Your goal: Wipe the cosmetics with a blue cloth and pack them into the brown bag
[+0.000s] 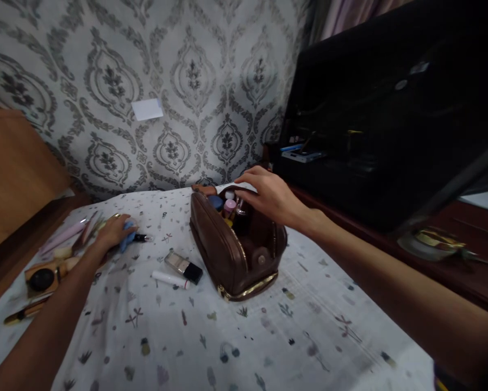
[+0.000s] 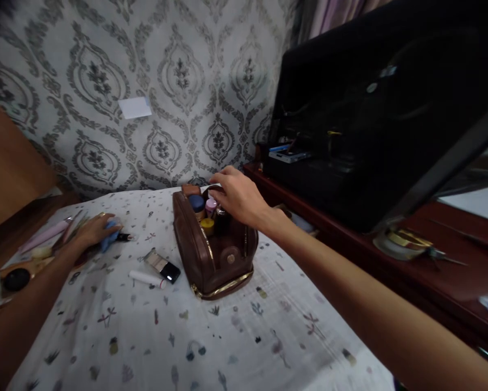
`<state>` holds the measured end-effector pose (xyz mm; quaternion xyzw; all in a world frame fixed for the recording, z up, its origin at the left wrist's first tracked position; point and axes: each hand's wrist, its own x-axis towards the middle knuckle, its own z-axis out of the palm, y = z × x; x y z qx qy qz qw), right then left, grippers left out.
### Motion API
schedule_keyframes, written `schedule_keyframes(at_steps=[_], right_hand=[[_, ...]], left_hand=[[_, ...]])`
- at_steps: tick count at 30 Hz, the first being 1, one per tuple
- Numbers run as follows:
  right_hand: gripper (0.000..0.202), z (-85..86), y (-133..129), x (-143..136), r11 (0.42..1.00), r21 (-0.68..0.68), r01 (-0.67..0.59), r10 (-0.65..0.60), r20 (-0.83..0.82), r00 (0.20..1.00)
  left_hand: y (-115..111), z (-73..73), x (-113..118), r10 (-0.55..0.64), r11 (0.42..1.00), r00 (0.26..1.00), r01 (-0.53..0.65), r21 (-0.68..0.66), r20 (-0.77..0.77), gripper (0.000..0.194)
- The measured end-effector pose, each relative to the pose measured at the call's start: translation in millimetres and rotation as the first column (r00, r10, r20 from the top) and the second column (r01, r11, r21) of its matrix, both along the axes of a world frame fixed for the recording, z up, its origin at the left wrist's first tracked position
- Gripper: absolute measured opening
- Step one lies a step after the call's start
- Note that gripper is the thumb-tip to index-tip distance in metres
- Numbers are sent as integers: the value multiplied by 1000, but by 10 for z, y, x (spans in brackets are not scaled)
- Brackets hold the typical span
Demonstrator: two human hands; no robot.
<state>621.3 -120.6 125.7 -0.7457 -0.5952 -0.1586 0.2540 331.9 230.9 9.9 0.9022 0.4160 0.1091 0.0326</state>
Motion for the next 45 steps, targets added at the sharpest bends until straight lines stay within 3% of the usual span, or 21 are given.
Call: schedule_keyframes(at_steps=[2,4,6,8,10,12,14,15,17,19,22,25,28,30,33,35,38,45], right_hand=[[21,12,-89,-387,977,153,-149,161,-69,985],[19,-76,-150,-815,909,255,-331,378,-166,911],[21,-289,-132,-1207,853,271,-446,520,-363,773],[26,-603,2,-1510,843,281,-459,528,-595,606],[33,-946,236,-1710,858,313,-408,466,-808,359],[37,-1239,502,-1831,892,369,-262,373,-927,-39],[40,-1432,723,-1908,922,341,-182,245,-879,-409],[41,-1493,797,-1936,926,331,-182,193,-828,-526],[44,-1565,863,-1979,921,326,-214,112,-747,-655],[46,-1607,839,-2002,919,321,-231,69,-706,-705],[40,-1646,736,-2008,947,280,-160,65,-653,-755],[37,-1649,661,-2025,953,282,-114,91,-621,-778],[38,-1660,625,-2100,935,314,-167,90,-662,-744],[33,-1701,599,-2175,924,334,-186,109,-695,-710],[35,-1784,552,-2263,914,351,-204,121,-715,-688],[34,-1805,529,-2282,903,357,-239,111,-731,-673],[30,-1754,516,-2273,886,378,-268,120,-746,-655],[33,-1645,521,-2254,888,349,-300,17,-676,-736]], left_hand=[[-30,-1,1,29,999,999,-28,-23,46,58],[-83,-3,-8,47,998,992,-43,-37,119,60],[-175,-5,-31,37,998,978,-27,-52,205,62],[-329,-4,-78,2,997,956,20,-73,292,63],[-566,-4,-155,-40,992,931,79,-94,363,63],[-888,-6,-252,-74,983,905,136,-120,419,59],[-1265,-19,-343,-125,948,822,265,-178,555,55],[-1454,-32,-379,-147,916,768,344,-209,623,53],[-1785,-73,-424,-215,883,732,428,-192,647,49],[-2007,-120,-448,-302,898,772,427,-104,560,48],[-2127,-144,-490,-377,907,802,422,8,464,44],[-2140,-71,-546,-356,918,739,391,67,572,28],[-2221,10,-566,-316,937,627,322,133,712,21],[-2318,0,-542,-396,913,622,349,213,675,23],[-2429,-105,-478,-556,831,700,474,291,448,32],[-2437,-175,-454,-551,834,752,479,273,362,35],[-2374,-202,-466,-446,894,797,412,175,406,35],[-2235,-142,-540,-239,926,747,368,-86,620,28]])
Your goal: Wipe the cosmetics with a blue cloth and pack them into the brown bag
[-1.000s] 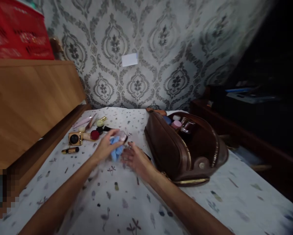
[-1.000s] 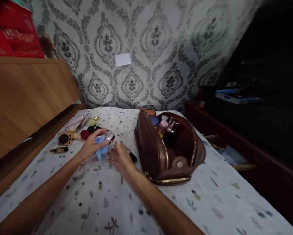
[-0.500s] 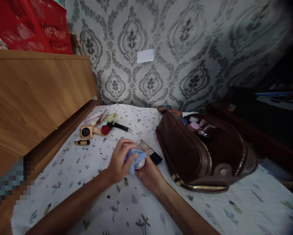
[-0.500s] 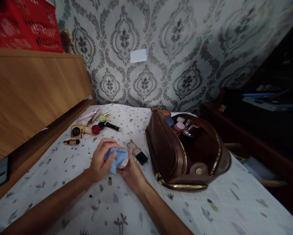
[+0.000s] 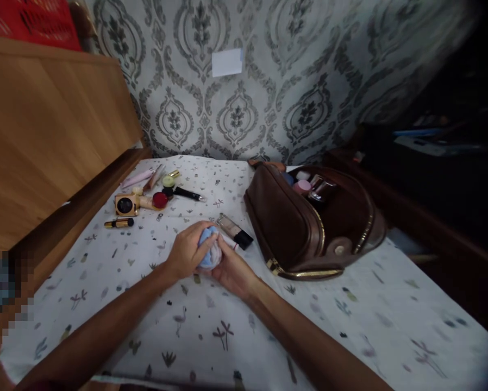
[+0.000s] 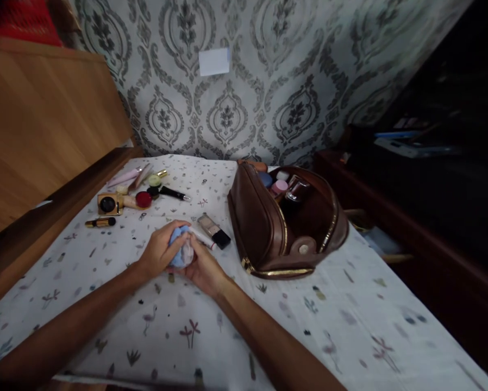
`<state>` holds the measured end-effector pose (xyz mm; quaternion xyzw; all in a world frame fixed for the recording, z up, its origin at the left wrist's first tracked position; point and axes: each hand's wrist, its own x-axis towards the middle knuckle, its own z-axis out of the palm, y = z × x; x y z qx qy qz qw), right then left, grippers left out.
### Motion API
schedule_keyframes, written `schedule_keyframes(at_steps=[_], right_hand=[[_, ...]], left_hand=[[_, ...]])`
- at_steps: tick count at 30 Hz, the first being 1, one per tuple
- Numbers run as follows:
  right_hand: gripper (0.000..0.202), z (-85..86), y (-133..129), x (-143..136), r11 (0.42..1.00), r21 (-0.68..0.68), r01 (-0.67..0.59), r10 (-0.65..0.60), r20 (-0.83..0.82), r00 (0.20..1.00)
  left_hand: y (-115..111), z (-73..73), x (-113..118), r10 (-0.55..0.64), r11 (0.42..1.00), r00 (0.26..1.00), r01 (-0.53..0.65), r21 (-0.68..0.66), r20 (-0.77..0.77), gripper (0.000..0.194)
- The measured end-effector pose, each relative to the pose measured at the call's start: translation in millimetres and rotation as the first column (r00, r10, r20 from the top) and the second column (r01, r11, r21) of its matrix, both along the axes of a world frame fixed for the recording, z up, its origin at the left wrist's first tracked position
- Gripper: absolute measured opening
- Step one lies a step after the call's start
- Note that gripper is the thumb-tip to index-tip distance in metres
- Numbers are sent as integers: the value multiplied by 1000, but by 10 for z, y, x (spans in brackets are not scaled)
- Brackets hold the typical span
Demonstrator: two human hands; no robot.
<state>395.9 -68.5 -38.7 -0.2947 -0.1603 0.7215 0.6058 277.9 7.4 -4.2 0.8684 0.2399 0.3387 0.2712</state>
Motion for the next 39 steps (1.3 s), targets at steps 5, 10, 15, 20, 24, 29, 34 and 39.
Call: schedule_keyframes(at_steps=[5,10,15,20,24,29,34,39], right_hand=[[39,-23,-14,20,998,27,-56,56,3,998],[42,51,-52,6,993,115,-27,25,16,1000],[46,113,-52,1,989,133,69,-70,-4,998],[54,80,-41,23,986,86,142,-142,-9,990],[70,52,-48,17,974,153,165,-186,132,974],[83,6,-25,53,945,285,163,-265,369,891],[96,-121,2,103,881,457,122,-412,614,673],[100,-160,-67,76,873,486,35,-457,792,405]], left_hand=[[40,-1,-10,41,952,990,1,-305,132,30],[20,-7,9,109,931,957,-3,-366,270,31],[20,25,2,205,921,913,-57,-386,352,32],[37,99,-44,156,938,932,-36,-344,326,31],[80,136,-84,78,943,956,22,-333,283,30],[97,169,-77,-55,965,986,93,-246,156,27],[63,132,-42,-138,983,990,134,-126,-23,27],[19,23,-45,-100,995,974,93,-46,-205,29]])
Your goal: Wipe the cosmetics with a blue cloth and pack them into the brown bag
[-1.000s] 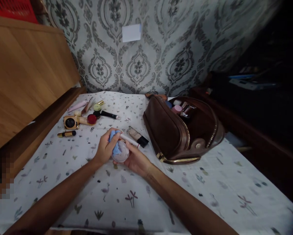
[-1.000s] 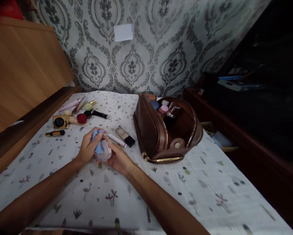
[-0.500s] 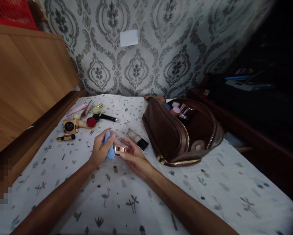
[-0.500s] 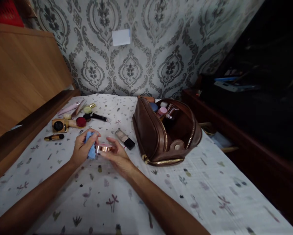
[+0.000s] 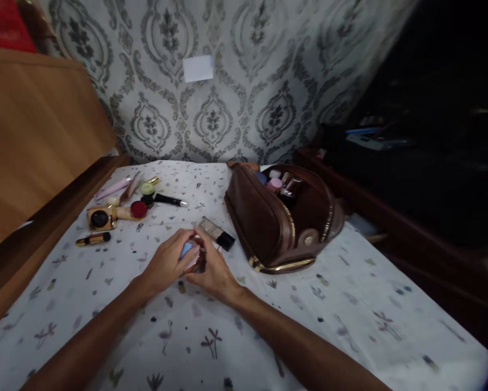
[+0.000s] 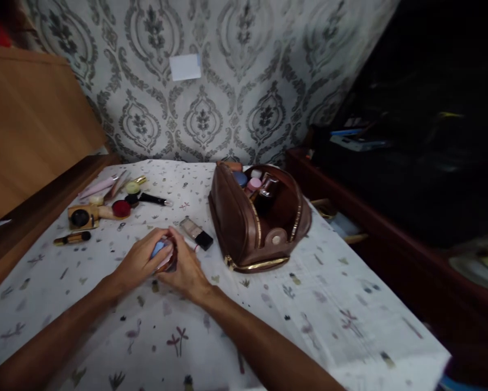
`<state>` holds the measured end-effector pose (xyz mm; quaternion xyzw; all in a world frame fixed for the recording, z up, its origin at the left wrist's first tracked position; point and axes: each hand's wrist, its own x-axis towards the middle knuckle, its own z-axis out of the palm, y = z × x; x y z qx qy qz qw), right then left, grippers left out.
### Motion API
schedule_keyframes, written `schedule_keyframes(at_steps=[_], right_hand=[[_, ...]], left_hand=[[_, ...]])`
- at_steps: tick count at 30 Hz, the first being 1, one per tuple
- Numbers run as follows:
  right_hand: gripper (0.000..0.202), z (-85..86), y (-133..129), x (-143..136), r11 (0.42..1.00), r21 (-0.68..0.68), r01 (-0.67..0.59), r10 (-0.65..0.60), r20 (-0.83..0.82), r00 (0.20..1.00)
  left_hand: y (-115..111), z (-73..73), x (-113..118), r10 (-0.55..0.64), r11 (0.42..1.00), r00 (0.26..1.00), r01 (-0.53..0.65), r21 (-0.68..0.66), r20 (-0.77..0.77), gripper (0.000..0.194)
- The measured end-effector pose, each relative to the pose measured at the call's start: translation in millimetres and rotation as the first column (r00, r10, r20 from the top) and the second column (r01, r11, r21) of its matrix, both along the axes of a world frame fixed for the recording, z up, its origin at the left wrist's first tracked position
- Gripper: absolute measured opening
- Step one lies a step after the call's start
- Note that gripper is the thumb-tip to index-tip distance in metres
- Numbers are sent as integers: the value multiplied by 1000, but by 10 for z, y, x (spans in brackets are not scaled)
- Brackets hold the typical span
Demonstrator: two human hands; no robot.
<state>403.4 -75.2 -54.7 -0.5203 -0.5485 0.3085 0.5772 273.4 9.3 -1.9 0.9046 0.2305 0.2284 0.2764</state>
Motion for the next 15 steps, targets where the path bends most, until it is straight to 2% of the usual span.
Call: schedule_keyframes(at_steps=[4,9,12,15], right_hand=[[110,57,-64,-20,998,-64,-27,33,107,994],[121,147,-101,5,991,-110,-78,102,229,968],[116,184,-112,9,983,-139,-117,156,316,936],[110,186,-111,-1,984,-110,-140,174,426,888]], left_hand=[[4,-49,1,48,997,998,-45,63,-51,26],[81,-101,-3,97,991,994,-91,95,-60,33],[176,-177,-30,128,984,991,-122,128,-40,39],[287,-259,-59,125,981,992,-121,153,-22,42]])
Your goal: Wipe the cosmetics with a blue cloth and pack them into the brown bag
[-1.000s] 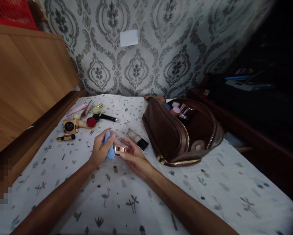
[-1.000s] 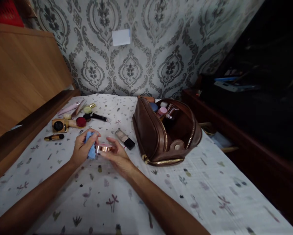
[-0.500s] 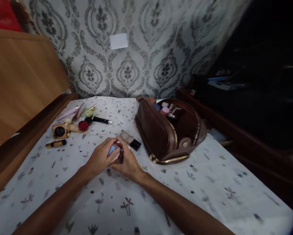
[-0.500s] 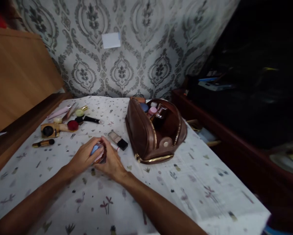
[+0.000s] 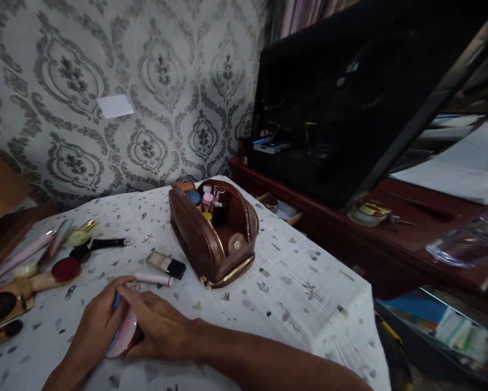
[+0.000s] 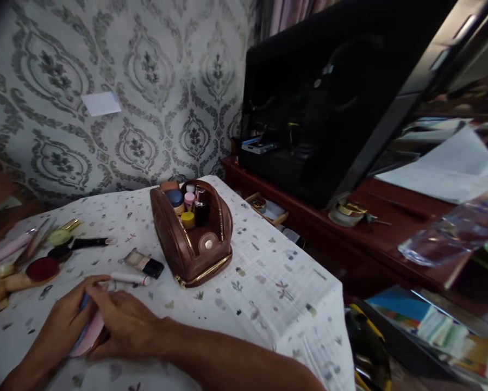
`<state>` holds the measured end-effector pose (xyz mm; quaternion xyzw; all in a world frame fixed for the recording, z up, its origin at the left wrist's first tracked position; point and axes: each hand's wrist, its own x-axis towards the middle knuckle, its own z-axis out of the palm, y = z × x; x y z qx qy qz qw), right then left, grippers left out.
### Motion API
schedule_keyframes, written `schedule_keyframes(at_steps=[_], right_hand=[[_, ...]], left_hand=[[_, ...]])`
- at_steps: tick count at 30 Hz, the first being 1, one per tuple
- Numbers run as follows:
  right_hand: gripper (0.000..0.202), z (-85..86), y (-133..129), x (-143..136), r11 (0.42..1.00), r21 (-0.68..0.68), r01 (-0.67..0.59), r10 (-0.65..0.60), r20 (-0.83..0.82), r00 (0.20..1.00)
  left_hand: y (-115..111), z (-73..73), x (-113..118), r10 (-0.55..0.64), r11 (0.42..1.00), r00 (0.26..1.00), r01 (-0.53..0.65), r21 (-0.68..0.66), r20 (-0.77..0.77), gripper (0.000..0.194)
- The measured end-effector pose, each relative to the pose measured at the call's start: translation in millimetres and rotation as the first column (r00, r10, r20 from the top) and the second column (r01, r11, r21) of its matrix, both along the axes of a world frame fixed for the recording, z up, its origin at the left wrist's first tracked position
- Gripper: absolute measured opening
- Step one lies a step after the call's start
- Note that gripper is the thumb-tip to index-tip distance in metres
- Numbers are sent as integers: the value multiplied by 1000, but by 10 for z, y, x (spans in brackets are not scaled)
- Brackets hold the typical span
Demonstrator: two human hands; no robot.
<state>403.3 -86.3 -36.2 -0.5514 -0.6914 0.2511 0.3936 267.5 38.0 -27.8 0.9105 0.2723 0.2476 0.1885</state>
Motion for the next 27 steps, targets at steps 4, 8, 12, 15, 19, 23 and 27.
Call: schedule_keyframes(at_steps=[4,8,12,15,19,23,27], right_hand=[[107,-51,12,-18,997,71,13,-20,101,995],[106,-113,24,-36,992,124,14,-30,126,992],[103,-139,30,-28,993,122,7,-22,120,992],[100,-150,24,-4,994,106,12,-23,98,995],[91,-155,18,15,994,113,3,-15,110,994],[90,-120,32,28,998,52,26,-32,104,994],[80,-90,34,29,998,22,58,-59,36,998]], left_hand=[[85,-31,-1,0,1000,1000,0,3,-4,41],[105,14,21,4,1000,1000,-4,-14,-13,39],[147,37,12,54,998,998,-54,-45,-10,41],[195,26,-6,120,991,992,-122,-58,-26,46],[236,21,-21,164,983,986,-167,-74,-42,50],[224,68,-2,153,983,987,-158,-96,-55,50],[141,142,47,192,978,981,-192,-82,-3,47]])
